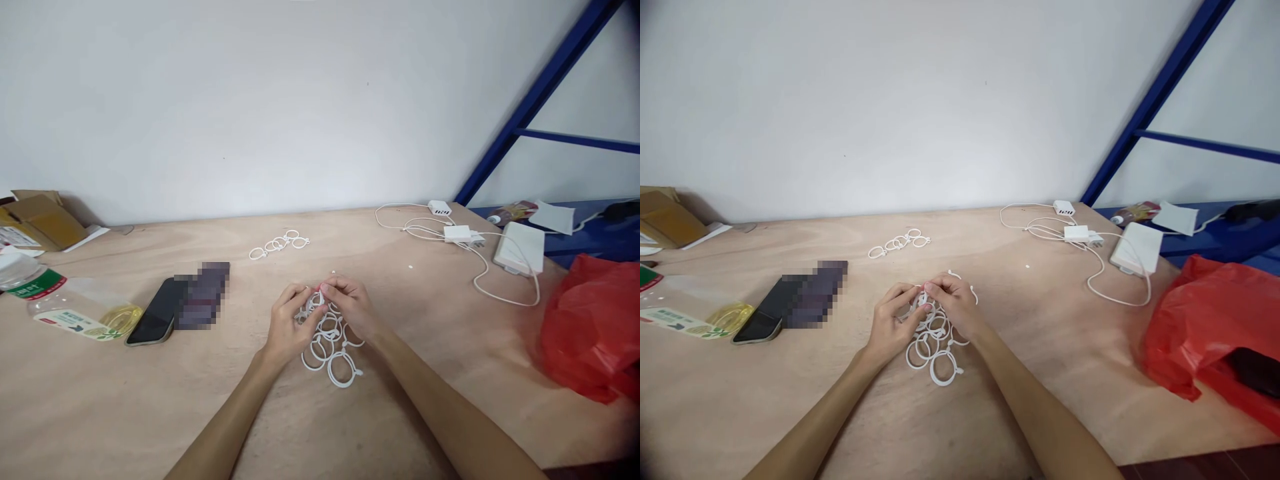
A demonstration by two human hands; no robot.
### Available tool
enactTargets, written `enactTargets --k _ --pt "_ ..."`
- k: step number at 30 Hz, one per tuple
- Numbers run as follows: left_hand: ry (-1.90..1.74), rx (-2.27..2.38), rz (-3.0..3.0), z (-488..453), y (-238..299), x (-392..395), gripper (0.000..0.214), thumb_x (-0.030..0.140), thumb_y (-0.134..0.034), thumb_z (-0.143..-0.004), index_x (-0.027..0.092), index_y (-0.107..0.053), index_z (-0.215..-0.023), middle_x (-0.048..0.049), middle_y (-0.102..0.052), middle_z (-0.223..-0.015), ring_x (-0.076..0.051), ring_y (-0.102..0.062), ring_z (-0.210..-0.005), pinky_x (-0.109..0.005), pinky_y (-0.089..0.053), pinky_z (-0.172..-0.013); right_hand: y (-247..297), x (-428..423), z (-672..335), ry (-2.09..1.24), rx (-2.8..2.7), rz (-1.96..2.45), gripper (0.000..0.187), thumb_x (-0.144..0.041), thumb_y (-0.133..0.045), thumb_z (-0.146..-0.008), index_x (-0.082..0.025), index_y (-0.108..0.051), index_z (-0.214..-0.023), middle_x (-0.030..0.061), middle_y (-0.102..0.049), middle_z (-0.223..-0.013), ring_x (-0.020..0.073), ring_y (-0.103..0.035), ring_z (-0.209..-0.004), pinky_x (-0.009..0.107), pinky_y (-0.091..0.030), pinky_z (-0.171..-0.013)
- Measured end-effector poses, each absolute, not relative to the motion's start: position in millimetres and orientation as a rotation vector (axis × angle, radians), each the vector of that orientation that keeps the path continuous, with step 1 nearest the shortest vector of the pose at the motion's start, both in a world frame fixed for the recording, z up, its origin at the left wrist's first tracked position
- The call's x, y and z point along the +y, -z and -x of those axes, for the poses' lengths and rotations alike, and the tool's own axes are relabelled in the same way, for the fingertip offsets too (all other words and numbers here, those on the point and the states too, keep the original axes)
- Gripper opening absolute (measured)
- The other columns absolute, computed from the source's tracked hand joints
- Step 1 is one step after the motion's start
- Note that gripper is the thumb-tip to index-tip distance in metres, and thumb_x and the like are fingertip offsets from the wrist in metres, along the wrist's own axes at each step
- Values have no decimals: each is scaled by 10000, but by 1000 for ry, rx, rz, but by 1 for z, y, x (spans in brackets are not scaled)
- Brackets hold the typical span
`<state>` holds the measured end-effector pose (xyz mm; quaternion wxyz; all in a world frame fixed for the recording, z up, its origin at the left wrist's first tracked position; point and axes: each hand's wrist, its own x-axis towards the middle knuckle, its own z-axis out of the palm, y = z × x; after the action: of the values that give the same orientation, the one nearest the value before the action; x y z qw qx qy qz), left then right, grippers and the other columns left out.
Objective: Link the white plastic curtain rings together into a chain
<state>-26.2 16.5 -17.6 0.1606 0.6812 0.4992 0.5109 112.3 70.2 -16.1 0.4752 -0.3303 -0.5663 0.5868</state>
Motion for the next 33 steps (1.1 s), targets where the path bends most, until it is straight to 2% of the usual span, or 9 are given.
enactTargets --k 6,12,15,18,22,27,33 --pt "-1440 1508 -1917 27 20 20 229 324 -662 -779 197 -681 -968 -54 -632 -917 -175 -599 -829 -306 -499 -763 15 72 -114 -1494 -1392 863 218 -401 -664 -730 -190 -705 -694 -11 -586 -618 126 -514 -595 256 -412 -575" --pt "-1367 1777 -1935 40 31 28 327 332 -658 -771 191 -660 -1067 -79 -624 -1008 -223 -576 -967 -385 -466 -889 13 90 -107 -1085 -1599 1047 209 -349 -589 -779 -184 -717 -794 52 -705 -848 187 -626 -806 296 -473 -734" --pt "-1258 1942 -1955 47 36 32 334 324 -662 -758 207 -670 -1071 -84 -631 -1017 -253 -560 -994 -434 -433 -917 14 116 -95 -850 -1756 1187 241 -289 -514 -819 -182 -701 -928 58 -707 -948 180 -632 -866 288 -473 -789" --pt "-1150 1991 -1958 49 37 32 302 342 -647 -769 231 -686 -1048 -80 -646 -1032 -258 -566 -996 -441 -417 -914 17 149 -77 -704 -1990 1346 338 -228 -449 -841 -186 -640 -1117 47 -702 -906 174 -628 -869 281 -462 -815" --pt "-1099 1895 -1964 49 34 32 254 401 -577 -830 244 -713 -974 -63 -700 -995 -243 -594 -969 -420 -411 -907 25 182 -56 -642 -2118 1423 417 -197 -457 -824 -185 -579 -1222 97 -671 -991 230 -599 -981 330 -423 -876" --pt "-1102 1773 -1932 49 29 32 231 364 -535 -860 247 -718 -941 -35 -737 -888 -222 -635 -891 -379 -435 -873 36 194 -45 -542 -2212 1471 329 -215 -502 -804 -209 -635 -1105 136 -624 -1075 289 -556 -1056 403 -374 -925" --pt "-1228 1748 -1831 49 30 33 210 324 -534 -862 221 -709 -914 -38 -724 -916 -207 -627 -909 -344 -463 -834 35 176 -62 -520 -2242 1335 229 -162 -495 -789 -160 -661 -947 100 -658 -959 204 -586 -923 311 -415 -864"
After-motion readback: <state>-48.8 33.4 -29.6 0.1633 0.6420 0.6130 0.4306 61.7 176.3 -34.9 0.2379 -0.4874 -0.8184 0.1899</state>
